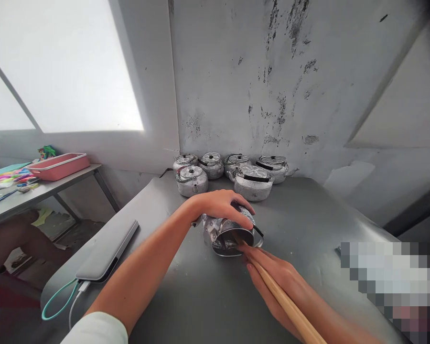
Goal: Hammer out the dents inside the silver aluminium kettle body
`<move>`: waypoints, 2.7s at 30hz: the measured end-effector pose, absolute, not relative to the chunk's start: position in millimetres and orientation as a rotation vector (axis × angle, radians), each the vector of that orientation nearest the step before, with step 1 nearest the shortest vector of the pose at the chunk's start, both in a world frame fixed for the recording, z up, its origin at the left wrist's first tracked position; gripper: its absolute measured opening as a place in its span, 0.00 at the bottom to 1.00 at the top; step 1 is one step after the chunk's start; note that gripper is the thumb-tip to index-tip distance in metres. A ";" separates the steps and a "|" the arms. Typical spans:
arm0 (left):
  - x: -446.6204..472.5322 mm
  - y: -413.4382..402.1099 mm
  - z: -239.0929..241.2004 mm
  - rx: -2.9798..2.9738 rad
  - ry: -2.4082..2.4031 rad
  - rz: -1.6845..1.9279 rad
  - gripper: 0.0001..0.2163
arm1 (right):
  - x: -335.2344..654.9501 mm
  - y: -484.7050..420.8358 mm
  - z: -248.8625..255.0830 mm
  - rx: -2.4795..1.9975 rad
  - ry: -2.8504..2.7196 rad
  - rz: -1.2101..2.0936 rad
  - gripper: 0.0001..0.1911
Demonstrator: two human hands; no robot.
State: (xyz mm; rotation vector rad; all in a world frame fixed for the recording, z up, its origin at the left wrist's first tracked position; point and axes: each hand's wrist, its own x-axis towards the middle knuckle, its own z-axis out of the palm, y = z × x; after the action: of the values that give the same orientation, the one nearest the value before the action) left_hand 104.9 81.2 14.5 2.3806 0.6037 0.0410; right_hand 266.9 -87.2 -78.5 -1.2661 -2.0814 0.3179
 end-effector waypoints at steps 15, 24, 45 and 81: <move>103.8 83.6 12.2 2.393 0.595 0.040 0.27 | 266.1 -86.0 -79.7 -1.222 -2.206 0.291 0.24; 104.7 77.2 17.6 2.476 0.586 -0.012 0.29 | 268.1 -84.3 -72.2 -1.278 -2.286 0.294 0.21; 109.8 79.6 16.9 2.448 0.615 -0.010 0.27 | 272.6 -88.5 -90.2 -1.308 -2.206 0.156 0.11; 112.0 80.5 14.4 2.457 0.632 0.003 0.25 | 271.7 -85.9 -86.7 -1.275 -2.227 0.274 0.24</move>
State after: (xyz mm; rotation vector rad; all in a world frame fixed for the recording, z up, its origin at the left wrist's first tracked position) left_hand 112.0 80.5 14.4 2.4574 0.6322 0.0027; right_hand 271.7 -85.9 -86.7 -1.2747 -2.2267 0.2743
